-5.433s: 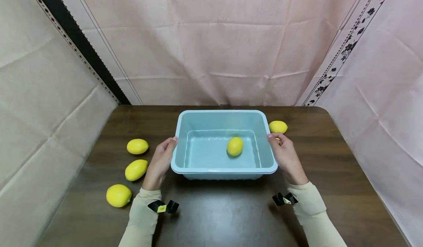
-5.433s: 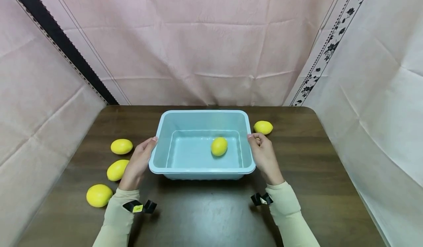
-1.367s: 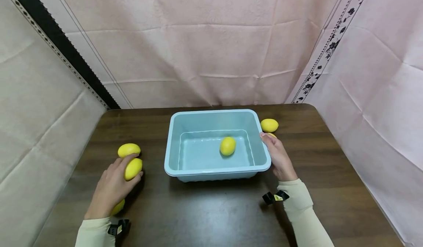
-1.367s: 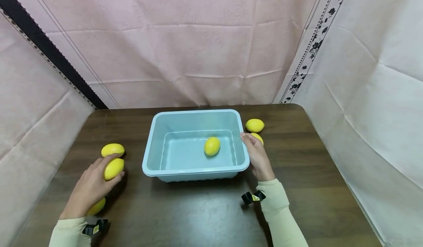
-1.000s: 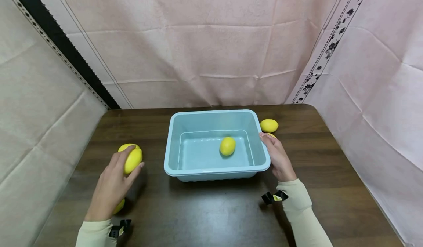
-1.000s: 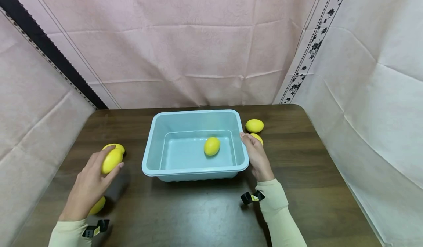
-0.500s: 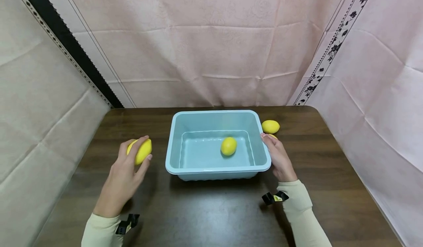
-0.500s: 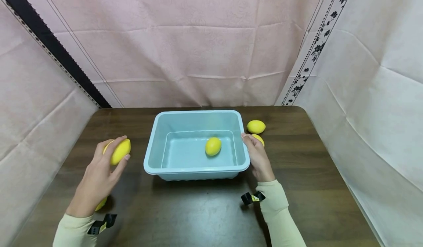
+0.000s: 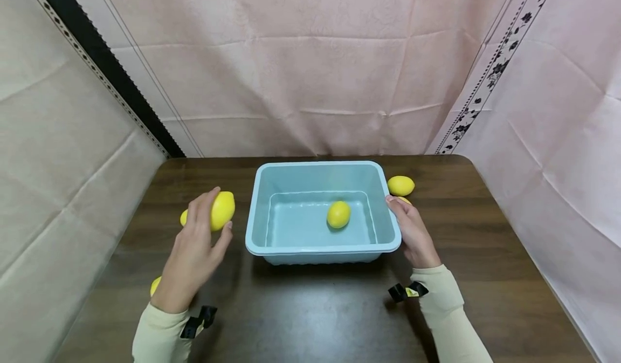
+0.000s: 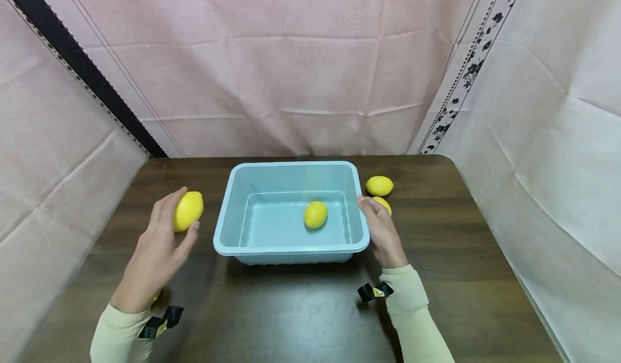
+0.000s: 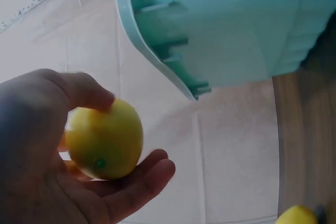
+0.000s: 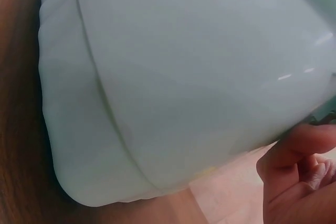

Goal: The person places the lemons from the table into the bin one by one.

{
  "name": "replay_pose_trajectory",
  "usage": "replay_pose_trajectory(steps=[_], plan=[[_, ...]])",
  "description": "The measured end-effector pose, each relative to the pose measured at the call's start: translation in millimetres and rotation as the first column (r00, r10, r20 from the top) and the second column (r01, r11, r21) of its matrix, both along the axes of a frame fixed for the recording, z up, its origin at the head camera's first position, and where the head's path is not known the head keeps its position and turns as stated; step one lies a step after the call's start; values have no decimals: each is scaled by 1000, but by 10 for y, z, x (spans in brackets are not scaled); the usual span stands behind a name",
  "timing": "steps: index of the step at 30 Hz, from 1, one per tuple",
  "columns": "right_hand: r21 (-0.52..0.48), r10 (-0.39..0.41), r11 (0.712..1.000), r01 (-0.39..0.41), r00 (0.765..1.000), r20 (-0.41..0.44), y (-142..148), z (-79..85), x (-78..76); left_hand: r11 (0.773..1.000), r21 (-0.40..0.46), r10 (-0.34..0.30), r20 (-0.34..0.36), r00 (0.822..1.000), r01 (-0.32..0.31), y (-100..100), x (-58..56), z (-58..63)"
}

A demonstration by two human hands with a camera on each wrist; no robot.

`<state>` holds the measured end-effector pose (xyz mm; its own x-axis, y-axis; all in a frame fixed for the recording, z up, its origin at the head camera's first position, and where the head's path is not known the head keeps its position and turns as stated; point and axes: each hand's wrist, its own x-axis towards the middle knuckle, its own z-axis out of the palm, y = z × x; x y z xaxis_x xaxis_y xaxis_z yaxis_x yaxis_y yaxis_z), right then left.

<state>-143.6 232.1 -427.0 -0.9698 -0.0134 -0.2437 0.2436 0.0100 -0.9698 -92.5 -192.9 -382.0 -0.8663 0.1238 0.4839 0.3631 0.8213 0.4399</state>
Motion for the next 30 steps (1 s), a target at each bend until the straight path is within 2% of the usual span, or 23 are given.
replay_pose_trajectory(steps=[7, 14, 18, 24, 30], plan=[[-8, 10, 1000, -10, 1000, 6, 14, 20, 3, 999, 18, -34, 65, 997, 33, 90, -4, 20], [3, 1, 1000, -1, 1000, 15, 19, 29, 0, 998, 18, -66, 48, 997, 65, 175, -59, 35], [14, 0, 1000, 0, 1000, 17, 22, 35, -10, 995, 51, -85, 63, 994, 82, 225, -107, 37], [22, 8, 1000, -9, 1000, 14, 17, 31, -17, 995, 71, -69, 94, 993, 63, 288, -139, 37], [21, 8, 1000, -9, 1000, 18, 16, 27, -6, 997, 48, -66, 78, 995, 62, 359, -165, 25]])
